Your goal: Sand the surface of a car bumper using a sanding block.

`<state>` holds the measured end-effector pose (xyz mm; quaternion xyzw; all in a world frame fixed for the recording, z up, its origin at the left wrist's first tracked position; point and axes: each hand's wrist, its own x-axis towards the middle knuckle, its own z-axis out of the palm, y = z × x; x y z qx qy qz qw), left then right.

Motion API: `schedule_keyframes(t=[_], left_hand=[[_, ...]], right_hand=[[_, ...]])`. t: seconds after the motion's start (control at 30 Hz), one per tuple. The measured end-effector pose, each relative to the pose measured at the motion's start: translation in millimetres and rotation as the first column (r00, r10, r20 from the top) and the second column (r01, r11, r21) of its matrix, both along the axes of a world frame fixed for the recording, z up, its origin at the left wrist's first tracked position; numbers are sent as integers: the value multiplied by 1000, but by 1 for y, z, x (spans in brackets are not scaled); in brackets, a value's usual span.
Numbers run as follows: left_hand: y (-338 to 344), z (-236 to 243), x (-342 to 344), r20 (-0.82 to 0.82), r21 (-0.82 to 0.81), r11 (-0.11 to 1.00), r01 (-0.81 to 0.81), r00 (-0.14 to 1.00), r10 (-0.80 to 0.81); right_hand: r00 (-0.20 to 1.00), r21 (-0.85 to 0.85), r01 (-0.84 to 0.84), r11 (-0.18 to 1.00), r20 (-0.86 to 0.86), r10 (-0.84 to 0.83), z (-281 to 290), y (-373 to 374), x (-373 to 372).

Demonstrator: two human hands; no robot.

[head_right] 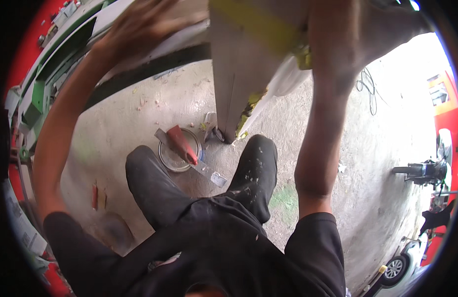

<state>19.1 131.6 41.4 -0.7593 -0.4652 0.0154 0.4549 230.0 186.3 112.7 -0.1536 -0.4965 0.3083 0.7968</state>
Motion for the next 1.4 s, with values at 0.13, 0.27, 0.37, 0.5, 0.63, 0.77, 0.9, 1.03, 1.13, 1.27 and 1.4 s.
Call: schedule_keyframes(t=[0.13,0.27,0.37,0.5,0.63,0.77,0.9,1.03,1.13,1.27,1.4], left_hand=[[-2,6,6,21,-56,998,-14,1000,15],[-88,11,-18,-25,-96,978,-183,983,182],[-56,8,-12,-69,-110,983,-148,988,141],[12,-1,5,-37,-25,1000,-17,999,16],[-70,-9,-36,16,-8,1000,13,1000,-13],[-84,-8,-45,-47,-75,993,-95,995,91],[8,7,9,-67,-39,997,-60,996,57],[-57,-13,-32,61,-75,997,-24,998,28],[-104,-5,-52,-61,-28,994,-106,993,104],[-19,-6,-13,10,-54,996,-66,998,67],[-9,-7,-10,20,-17,1000,-15,1000,16]], right_hand=[[994,478,-49,877,108,-4,-26,54,29],[982,476,-119,871,188,31,-24,70,36],[976,477,-134,869,217,31,-27,74,31],[966,465,-135,875,260,11,-28,89,34],[968,471,-172,865,242,61,-29,80,32],[969,473,-195,859,229,94,-35,68,28],[965,466,-235,853,218,147,-33,67,27],[967,461,-247,852,169,189,-32,53,22],[970,453,-242,858,117,212,-28,43,19],[951,476,-309,823,149,271,-29,48,25],[917,470,-398,788,232,325,-20,58,38]])
